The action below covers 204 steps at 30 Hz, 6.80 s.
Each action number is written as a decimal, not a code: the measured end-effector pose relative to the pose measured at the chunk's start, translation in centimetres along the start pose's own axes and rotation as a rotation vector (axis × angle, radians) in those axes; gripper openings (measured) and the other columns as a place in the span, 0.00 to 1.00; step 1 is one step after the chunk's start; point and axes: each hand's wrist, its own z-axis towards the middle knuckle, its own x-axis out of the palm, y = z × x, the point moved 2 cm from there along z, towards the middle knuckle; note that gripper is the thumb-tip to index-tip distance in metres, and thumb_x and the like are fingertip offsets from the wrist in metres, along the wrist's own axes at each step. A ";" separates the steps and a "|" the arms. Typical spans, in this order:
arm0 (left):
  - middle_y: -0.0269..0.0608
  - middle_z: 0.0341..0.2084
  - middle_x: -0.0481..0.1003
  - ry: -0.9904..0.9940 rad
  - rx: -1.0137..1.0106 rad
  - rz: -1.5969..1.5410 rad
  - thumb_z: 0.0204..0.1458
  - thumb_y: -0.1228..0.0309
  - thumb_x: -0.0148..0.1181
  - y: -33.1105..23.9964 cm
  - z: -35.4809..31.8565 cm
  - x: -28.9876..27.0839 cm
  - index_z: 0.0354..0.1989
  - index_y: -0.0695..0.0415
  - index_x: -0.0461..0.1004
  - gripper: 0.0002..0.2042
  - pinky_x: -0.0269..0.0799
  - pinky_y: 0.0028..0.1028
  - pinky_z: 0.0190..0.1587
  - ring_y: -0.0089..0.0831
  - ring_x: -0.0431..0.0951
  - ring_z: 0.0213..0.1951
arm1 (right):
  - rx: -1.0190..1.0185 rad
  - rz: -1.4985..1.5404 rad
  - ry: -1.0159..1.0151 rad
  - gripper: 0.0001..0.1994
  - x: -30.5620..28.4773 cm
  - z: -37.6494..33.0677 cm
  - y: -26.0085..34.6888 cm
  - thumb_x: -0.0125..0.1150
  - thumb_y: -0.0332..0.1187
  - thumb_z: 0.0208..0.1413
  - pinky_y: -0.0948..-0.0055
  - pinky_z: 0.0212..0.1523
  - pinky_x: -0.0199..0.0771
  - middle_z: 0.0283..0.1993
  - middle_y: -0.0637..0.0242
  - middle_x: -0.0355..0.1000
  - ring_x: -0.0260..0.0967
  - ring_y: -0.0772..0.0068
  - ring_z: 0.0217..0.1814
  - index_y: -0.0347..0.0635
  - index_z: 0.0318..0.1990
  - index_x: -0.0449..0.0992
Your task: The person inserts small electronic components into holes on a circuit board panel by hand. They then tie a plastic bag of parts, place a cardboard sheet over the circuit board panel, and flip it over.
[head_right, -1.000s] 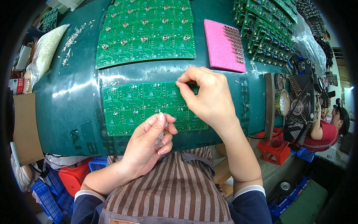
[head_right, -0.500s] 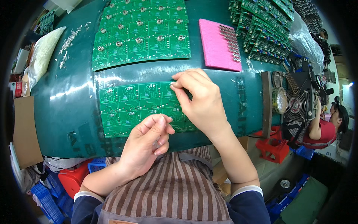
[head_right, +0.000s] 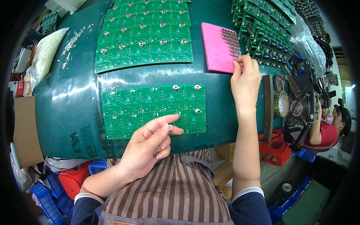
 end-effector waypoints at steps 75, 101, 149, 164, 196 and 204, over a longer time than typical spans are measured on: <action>0.48 0.44 0.71 0.093 -0.031 -0.129 0.60 0.67 0.42 0.5 -1.5 -2.7 0.46 0.58 0.66 0.11 0.65 0.19 0.31 0.16 0.65 0.28 | -0.329 0.479 0.388 0.05 1.8 -4.1 13.2 0.61 0.23 0.43 0.70 0.25 0.67 0.24 0.60 0.69 0.68 0.61 0.25 0.37 0.25 0.70; 0.40 0.30 0.72 0.028 -0.102 0.106 0.58 0.68 0.49 -0.2 -2.0 -2.1 0.43 0.62 0.71 0.12 0.52 0.13 0.19 0.13 0.58 0.20 | -0.036 0.055 -0.092 0.06 -0.8 -0.3 1.7 0.62 0.31 0.46 0.72 0.31 0.68 0.30 0.63 0.70 0.68 0.69 0.30 0.39 0.29 0.74; 0.50 0.45 0.70 -0.059 0.069 -0.249 0.55 0.73 0.49 -1.7 -3.0 -3.6 0.49 0.61 0.62 0.13 0.69 0.24 0.36 0.25 0.72 0.36 | -0.143 0.691 0.484 0.03 2.0 -4.6 16.3 0.63 0.25 0.43 0.78 0.31 0.71 0.26 0.64 0.75 0.73 0.76 0.29 0.36 0.28 0.76; 0.52 0.48 0.68 0.027 0.117 -0.243 0.57 0.74 0.45 -1.3 -2.9 -4.2 0.49 0.63 0.62 0.13 0.68 0.33 0.51 0.34 0.71 0.47 | -0.029 0.520 0.578 0.04 3.0 -4.3 17.2 0.63 0.25 0.45 0.80 0.33 0.70 0.28 0.66 0.75 0.71 0.81 0.31 0.34 0.29 0.76; 0.41 0.32 0.72 -0.036 0.081 -0.113 0.62 0.63 0.39 -1.1 -2.8 -4.4 0.42 0.58 0.64 0.12 0.59 0.16 0.23 0.16 0.64 0.24 | -0.333 0.531 0.315 0.04 3.2 -5.7 17.2 0.60 0.21 0.43 0.71 0.28 0.68 0.27 0.61 0.71 0.69 0.63 0.29 0.36 0.26 0.70; 0.44 0.35 0.73 -0.038 0.139 -0.076 0.61 0.61 0.39 -0.5 -2.7 -4.1 0.37 0.55 0.63 0.11 0.59 0.16 0.23 0.15 0.63 0.23 | -0.358 0.545 0.161 0.05 4.1 -6.9 16.6 0.62 0.21 0.43 0.75 0.30 0.71 0.29 0.59 0.73 0.72 0.68 0.30 0.37 0.27 0.72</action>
